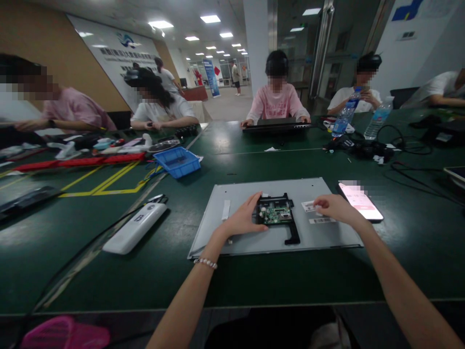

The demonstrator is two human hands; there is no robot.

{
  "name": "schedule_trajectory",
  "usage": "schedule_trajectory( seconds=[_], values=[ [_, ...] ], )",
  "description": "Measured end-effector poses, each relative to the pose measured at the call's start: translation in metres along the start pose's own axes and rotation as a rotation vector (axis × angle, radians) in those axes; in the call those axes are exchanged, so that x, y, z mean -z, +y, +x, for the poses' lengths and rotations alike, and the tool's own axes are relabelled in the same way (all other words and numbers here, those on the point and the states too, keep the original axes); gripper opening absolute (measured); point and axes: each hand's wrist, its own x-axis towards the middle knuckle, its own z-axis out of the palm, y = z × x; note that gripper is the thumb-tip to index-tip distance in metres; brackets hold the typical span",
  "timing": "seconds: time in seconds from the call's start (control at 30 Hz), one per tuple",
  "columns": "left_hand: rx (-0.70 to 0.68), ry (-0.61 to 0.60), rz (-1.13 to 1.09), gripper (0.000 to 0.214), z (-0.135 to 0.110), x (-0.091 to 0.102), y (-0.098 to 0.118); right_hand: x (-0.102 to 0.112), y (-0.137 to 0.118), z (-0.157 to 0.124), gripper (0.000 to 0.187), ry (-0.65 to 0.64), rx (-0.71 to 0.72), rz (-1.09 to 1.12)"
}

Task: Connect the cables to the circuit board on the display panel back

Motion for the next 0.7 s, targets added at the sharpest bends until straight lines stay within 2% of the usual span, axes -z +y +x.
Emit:
schedule_trajectory(
  seconds=[0.2, 0.3, 0.37, 0.43, 0.57, 0.7],
  values=[
    [0.01, -0.001, -0.007, 0.104, 0.0, 0.001, -0.003, -0.001, -0.005, -0.001, 0.023, 0.097, -0.066, 0.082],
    [0.046, 0.062, 0.028, 0.077, 0.006, 0.005, 0.0, -0.002, -0.011, -0.002, 0.022, 0.115, -0.057, 0.113],
    [0.068, 0.132, 0.116, 0.059, 0.014, 0.008, 0.003, -0.003, -0.017, -0.003, 0.021, 0.109, -0.055, 0.088],
    [0.088, 0.168, 0.247, 0.049, 0.026, 0.009, 0.007, -0.004, -0.024, -0.004, 0.021, 0.107, -0.054, 0.038],
    [0.136, 0.085, 0.486, 0.031, 0.049, 0.008, 0.013, -0.006, -0.031, -0.004, 0.021, 0.097, -0.019, 0.016],
    [0.181, 0.062, 0.554, 0.022, 0.059, 0.005, 0.015, -0.009, -0.031, -0.003, 0.021, 0.096, -0.011, 0.025]
  ],
)
